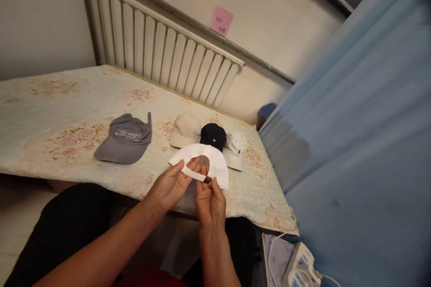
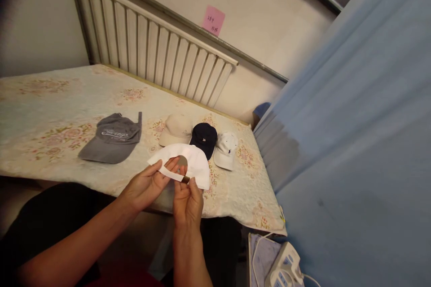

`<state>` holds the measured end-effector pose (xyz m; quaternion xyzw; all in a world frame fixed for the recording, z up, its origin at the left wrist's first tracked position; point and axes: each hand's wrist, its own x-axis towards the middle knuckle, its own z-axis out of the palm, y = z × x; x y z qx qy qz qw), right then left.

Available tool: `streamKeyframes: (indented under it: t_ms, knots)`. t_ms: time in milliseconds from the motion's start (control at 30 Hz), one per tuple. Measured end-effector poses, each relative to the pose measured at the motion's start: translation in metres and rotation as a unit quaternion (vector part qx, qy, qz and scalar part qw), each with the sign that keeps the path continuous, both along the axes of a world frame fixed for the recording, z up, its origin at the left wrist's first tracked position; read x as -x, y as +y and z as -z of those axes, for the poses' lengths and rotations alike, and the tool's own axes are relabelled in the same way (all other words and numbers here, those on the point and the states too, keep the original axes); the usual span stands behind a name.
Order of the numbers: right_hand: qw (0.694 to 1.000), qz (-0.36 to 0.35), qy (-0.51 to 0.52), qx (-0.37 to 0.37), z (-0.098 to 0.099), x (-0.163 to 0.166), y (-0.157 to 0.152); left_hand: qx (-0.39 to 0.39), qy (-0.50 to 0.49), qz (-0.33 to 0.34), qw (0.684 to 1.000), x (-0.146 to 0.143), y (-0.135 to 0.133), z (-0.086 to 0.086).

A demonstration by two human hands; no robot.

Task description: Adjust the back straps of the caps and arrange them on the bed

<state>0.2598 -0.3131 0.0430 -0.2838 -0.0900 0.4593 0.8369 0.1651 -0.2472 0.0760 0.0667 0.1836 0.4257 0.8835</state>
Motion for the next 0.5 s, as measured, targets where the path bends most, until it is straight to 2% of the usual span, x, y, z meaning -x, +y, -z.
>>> streamKeyframes:
  t_ms: [367, 500]
  knots:
    - [1.0, 0.022, 0.009, 0.006, -0.005, -0.009, -0.005, 0.059, -0.04, 0.002, 0.997, 0.007, 0.01, -0.004]
    - [0.998, 0.046, 0.045, 0.006, -0.006, -0.019, -0.007, 0.051, -0.056, -0.031, 0.997, 0.006, 0.016, 0.003]
